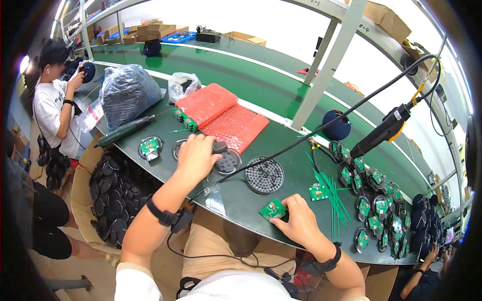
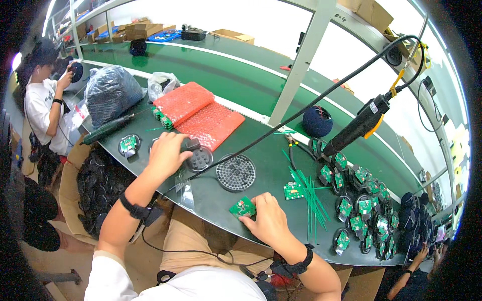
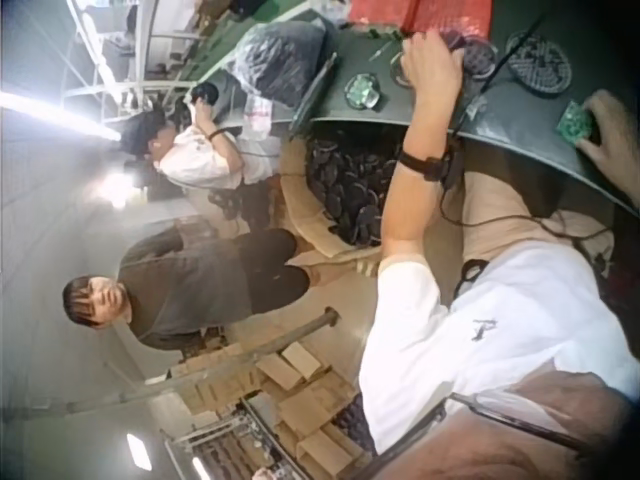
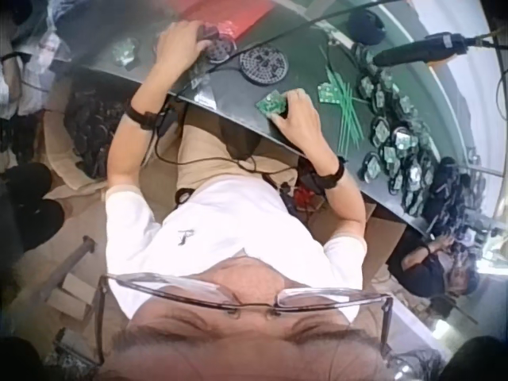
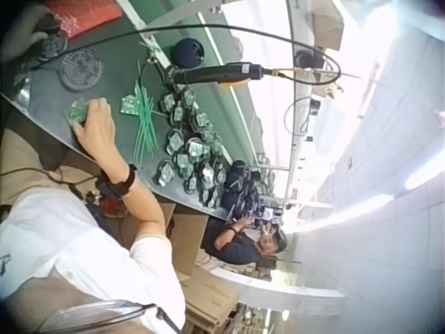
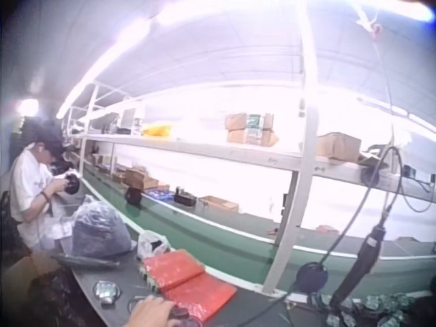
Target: The person is assembling circuit boards into plastic housings and using an electric screwdriver to secure them.
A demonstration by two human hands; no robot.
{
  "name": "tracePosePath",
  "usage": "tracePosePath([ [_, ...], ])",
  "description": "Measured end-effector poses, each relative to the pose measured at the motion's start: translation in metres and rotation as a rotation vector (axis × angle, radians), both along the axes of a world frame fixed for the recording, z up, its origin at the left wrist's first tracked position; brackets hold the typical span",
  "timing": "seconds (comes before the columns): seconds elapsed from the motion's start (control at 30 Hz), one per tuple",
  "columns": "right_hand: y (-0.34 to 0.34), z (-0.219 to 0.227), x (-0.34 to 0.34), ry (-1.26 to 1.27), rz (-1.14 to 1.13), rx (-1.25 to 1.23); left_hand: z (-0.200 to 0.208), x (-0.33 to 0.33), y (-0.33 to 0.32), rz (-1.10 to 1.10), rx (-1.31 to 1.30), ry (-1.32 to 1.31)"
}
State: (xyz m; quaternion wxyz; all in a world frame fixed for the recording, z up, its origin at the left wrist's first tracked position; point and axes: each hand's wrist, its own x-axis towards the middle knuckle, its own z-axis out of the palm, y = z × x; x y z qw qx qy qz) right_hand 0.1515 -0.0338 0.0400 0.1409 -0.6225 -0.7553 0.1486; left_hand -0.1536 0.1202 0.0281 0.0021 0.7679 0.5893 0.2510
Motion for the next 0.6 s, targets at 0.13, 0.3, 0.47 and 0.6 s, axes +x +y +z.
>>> tracePosePath([
  [0.13, 0.004, -0.002, 0.009, 0.363, -0.109, -0.124, -0.011, 0.011, 0.017, 0.052, -0.097, -0.106],
  [0.3, 0.001, 0.006, 0.045, 0.743, -0.262, -0.269, -0.028, 0.004, 0.029, 0.037, -0.118, -0.298],
  [0.47, -0.005, 0.013, 0.062, 0.979, -0.294, -0.336, 0.002, -0.016, 0.026, 0.104, -0.088, -0.535],
  [0.6, -0.009, 0.011, 0.068, 1.013, -0.279, -0.412, 0.043, -0.031, -0.041, -0.232, -0.169, -1.076],
])
